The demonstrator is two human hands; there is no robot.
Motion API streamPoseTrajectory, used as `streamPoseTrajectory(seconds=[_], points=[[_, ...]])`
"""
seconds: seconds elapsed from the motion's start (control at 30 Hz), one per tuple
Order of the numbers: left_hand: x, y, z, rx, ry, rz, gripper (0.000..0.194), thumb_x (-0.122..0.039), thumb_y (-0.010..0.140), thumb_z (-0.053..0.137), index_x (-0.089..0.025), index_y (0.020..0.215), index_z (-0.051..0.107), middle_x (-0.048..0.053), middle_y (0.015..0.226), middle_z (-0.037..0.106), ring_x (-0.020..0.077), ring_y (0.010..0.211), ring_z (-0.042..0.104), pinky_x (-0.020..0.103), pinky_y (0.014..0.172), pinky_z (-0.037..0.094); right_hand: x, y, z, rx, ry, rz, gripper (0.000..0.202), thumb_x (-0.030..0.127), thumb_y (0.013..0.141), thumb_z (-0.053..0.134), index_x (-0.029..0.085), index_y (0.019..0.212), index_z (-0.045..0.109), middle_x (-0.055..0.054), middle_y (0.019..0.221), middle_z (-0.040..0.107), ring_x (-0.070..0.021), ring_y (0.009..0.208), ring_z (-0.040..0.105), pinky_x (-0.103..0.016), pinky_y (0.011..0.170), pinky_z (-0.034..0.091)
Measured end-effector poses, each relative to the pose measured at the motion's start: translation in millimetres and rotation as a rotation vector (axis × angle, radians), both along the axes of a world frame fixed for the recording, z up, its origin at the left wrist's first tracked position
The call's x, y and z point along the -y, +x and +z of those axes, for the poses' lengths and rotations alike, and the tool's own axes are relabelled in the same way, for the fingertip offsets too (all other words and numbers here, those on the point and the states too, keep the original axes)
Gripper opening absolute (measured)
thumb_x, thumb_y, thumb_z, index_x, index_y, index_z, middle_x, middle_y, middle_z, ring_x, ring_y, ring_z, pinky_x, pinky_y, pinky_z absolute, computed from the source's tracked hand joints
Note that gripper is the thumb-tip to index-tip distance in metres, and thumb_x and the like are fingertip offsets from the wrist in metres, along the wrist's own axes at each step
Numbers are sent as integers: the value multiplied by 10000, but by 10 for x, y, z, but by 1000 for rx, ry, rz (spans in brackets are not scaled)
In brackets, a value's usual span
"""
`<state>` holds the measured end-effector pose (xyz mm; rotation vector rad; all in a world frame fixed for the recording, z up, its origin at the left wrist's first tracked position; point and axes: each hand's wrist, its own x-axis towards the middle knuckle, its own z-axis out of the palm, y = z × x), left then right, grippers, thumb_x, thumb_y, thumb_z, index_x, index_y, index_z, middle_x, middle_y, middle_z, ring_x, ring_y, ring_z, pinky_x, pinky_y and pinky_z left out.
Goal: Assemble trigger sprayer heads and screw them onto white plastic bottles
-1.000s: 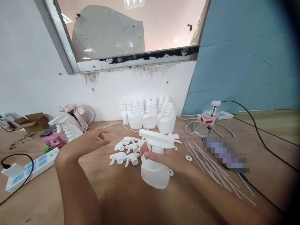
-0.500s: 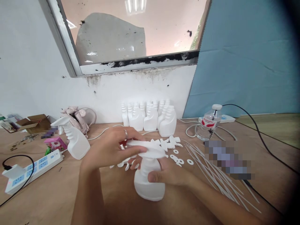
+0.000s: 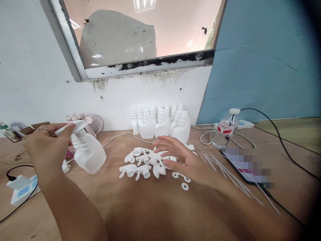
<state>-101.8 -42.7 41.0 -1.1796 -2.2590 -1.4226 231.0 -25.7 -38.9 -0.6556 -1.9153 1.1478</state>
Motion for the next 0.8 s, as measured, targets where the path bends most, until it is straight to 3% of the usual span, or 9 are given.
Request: streamPoseTrajectory(seconds=[0.2, 0.47, 0.57, 0.7, 0.8], points=[[-274, -130, -145, 243, -71, -33, 425, -369, 677, 653, -144, 1035, 698, -35, 419, 529, 208, 494, 585, 282, 492, 444, -35, 96, 73, -31, -20, -124, 488, 365, 892, 580, 286, 1330, 380, -102, 1311, 539, -220, 1121, 590, -468, 989, 461], [-422, -411, -310, 89, -115, 7, 410, -432, 753, 596, -114, 996, 683, -50, 412, 483, 186, 582, 597, 283, 668, 445, -15, 129, 130, 41, -33, -105, 419, 381, 893, 568, 272, 1278, 443, -88, 1213, 606, -204, 1037, 628, -423, 924, 497], [-493, -451, -350, 103, -96, 23, 466, -418, 756, 613, -108, 1101, 648, -47, 472, 504, 182, 558, 593, 284, 636, 444, -26, 149, 146, 76, -36, -100, 464, 392, 889, 570, 270, 1308, 413, -96, 1231, 593, -211, 1030, 631, -437, 914, 502], [-596, -448, -405, 138, -47, 146, 474, -341, 733, 645, -123, 1154, 619, -33, 587, 549, 147, 451, 542, 279, 554, 442, -38, 205, 198, 114, -46, -158, 499, 432, 878, 579, 280, 1318, 400, -113, 1254, 584, -225, 1039, 639, -394, 859, 526], [-590, -468, -435, 102, -36, 103, 482, -343, 747, 622, -97, 1161, 597, 38, 767, 606, 163, 483, 547, 341, 578, 471, -52, 270, 226, 127, -41, -204, 515, 466, 864, 587, 293, 1313, 401, -109, 1257, 587, -228, 1035, 641, -357, 823, 530]])
